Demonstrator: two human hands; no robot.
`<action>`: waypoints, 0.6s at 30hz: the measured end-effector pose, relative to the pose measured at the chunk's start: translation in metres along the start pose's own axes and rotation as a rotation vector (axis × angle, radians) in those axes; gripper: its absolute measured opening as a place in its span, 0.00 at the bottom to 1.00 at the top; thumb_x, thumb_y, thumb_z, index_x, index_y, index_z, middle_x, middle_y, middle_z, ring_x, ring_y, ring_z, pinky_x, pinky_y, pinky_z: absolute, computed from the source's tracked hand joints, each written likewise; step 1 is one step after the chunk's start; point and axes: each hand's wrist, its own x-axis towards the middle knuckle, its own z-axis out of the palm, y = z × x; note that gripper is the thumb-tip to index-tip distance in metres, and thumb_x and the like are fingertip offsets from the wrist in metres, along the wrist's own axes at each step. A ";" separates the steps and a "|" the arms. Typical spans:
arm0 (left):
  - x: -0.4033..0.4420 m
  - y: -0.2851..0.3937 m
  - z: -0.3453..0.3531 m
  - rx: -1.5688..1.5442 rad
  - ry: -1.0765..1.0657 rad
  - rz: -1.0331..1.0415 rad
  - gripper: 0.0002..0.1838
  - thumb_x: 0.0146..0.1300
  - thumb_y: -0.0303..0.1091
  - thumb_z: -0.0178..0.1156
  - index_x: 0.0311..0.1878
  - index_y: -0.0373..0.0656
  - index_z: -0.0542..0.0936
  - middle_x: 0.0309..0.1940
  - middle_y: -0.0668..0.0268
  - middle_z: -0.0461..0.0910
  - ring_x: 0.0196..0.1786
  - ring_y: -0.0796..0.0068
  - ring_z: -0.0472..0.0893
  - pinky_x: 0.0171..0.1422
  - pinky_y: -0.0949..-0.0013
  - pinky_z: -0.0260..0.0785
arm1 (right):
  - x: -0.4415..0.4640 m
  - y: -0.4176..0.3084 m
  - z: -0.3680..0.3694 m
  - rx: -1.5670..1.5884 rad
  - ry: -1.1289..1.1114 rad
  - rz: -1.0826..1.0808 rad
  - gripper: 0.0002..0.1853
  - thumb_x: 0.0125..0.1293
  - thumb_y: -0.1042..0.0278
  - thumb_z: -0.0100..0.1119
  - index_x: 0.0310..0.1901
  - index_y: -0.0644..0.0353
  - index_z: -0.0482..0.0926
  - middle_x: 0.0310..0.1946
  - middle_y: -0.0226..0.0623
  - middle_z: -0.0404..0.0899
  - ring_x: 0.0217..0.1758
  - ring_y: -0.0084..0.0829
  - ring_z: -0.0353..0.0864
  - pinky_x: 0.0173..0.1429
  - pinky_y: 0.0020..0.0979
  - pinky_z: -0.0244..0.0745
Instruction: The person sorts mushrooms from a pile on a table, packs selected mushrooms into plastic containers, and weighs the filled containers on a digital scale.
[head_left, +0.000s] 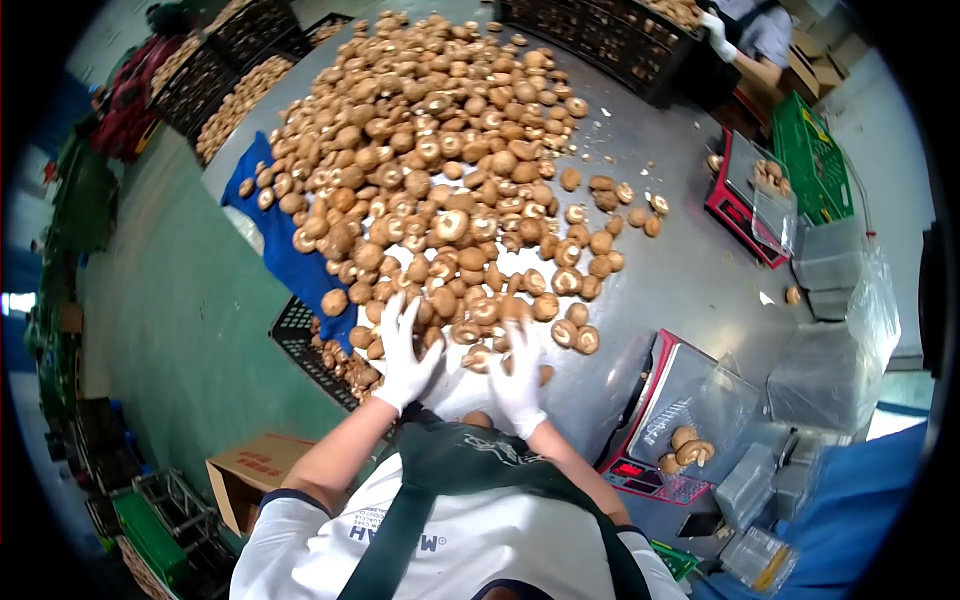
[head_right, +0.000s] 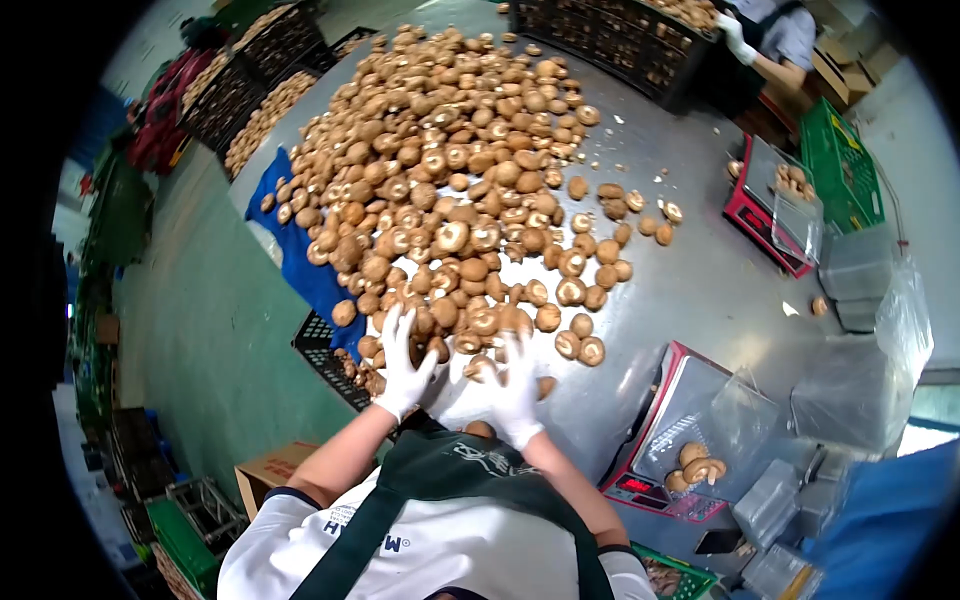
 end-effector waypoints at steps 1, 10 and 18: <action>0.028 0.005 0.006 0.024 -0.005 0.052 0.40 0.55 0.35 0.67 0.72 0.44 0.64 0.74 0.47 0.54 0.75 0.43 0.55 0.79 0.47 0.46 | 0.012 -0.005 -0.001 0.134 -0.106 0.029 0.29 0.61 0.70 0.66 0.65 0.63 0.73 0.63 0.52 0.72 0.65 0.48 0.73 0.66 0.39 0.69; 0.315 -0.017 0.114 0.206 -0.048 0.354 0.39 0.59 0.51 0.66 0.71 0.45 0.67 0.72 0.50 0.62 0.74 0.47 0.60 0.77 0.49 0.51 | 0.195 0.214 -0.080 -0.073 0.718 0.316 0.26 0.71 0.68 0.54 0.69 0.65 0.67 0.66 0.50 0.69 0.71 0.44 0.65 0.75 0.41 0.58; 0.423 0.005 0.220 0.534 -0.359 0.361 0.44 0.56 0.68 0.61 0.73 0.57 0.67 0.75 0.54 0.59 0.78 0.52 0.55 0.81 0.46 0.37 | 0.299 0.274 -0.073 0.044 0.251 0.234 0.29 0.67 0.68 0.61 0.69 0.61 0.69 0.61 0.44 0.77 0.61 0.38 0.77 0.66 0.34 0.69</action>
